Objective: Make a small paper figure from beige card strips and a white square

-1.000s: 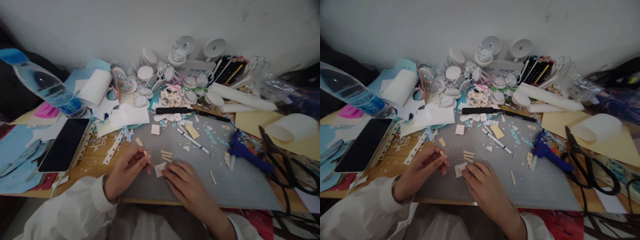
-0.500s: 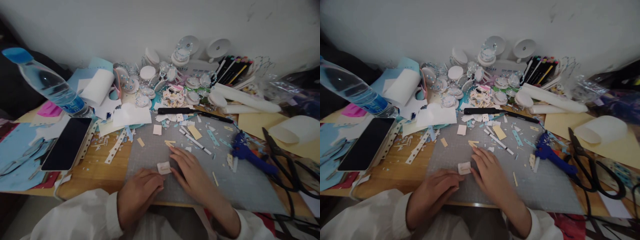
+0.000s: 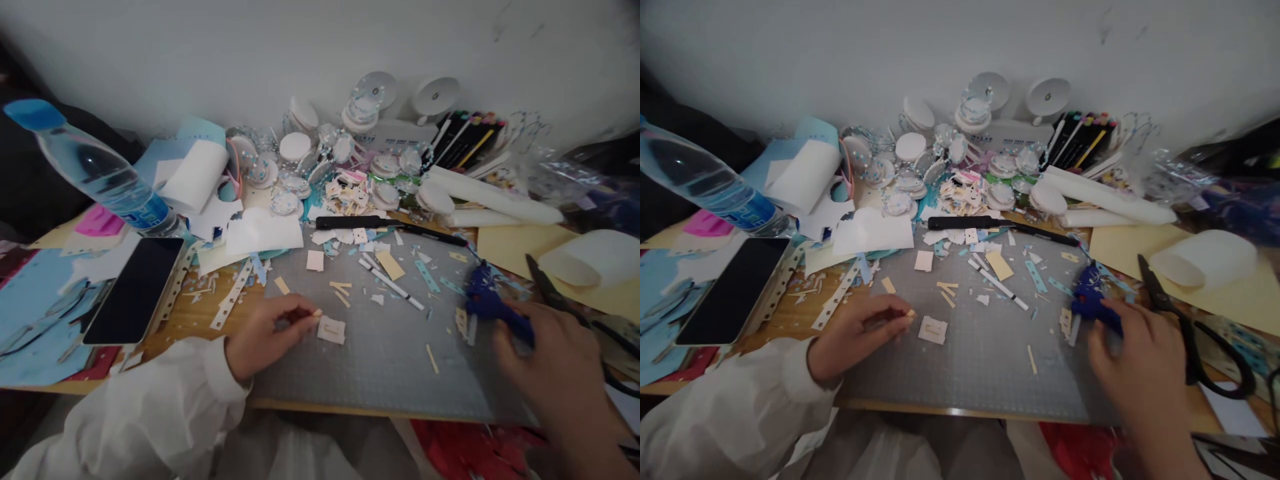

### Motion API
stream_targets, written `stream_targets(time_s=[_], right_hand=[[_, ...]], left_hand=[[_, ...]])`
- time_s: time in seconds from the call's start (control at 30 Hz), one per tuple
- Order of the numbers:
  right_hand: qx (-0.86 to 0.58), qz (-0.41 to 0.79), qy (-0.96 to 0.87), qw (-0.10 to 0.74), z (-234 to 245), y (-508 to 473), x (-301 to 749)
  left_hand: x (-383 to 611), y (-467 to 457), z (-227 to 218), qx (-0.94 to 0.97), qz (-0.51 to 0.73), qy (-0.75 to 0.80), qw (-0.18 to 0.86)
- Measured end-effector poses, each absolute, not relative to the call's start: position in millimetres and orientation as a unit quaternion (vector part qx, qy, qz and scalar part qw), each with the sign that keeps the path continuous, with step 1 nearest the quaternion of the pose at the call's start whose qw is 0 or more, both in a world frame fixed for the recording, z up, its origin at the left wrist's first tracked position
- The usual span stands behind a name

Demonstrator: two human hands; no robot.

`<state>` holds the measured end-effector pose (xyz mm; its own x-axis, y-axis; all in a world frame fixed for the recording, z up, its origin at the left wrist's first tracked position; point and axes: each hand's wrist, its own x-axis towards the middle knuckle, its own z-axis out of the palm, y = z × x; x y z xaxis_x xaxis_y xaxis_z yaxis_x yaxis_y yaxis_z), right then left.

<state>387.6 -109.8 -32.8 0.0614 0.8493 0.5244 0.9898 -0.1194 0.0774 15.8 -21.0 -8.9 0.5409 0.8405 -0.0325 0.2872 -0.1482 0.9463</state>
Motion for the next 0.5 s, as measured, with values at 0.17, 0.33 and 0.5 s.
stream_targets(time_s=[0.17,0.33,0.5], right_hand=[[-0.700,-0.247,-0.668,0.053,-51,-105,428],[-0.702,-0.218,-0.678,0.005,-50,-96,442],[-0.697,-0.205,-0.685,0.043,-30,-102,442]], left_hand=[[21,4,-23,0.637,0.282,0.387,0.604],[16,10,-29,0.603,0.294,0.367,0.645],[13,10,-27,0.562,0.292,0.363,0.684]])
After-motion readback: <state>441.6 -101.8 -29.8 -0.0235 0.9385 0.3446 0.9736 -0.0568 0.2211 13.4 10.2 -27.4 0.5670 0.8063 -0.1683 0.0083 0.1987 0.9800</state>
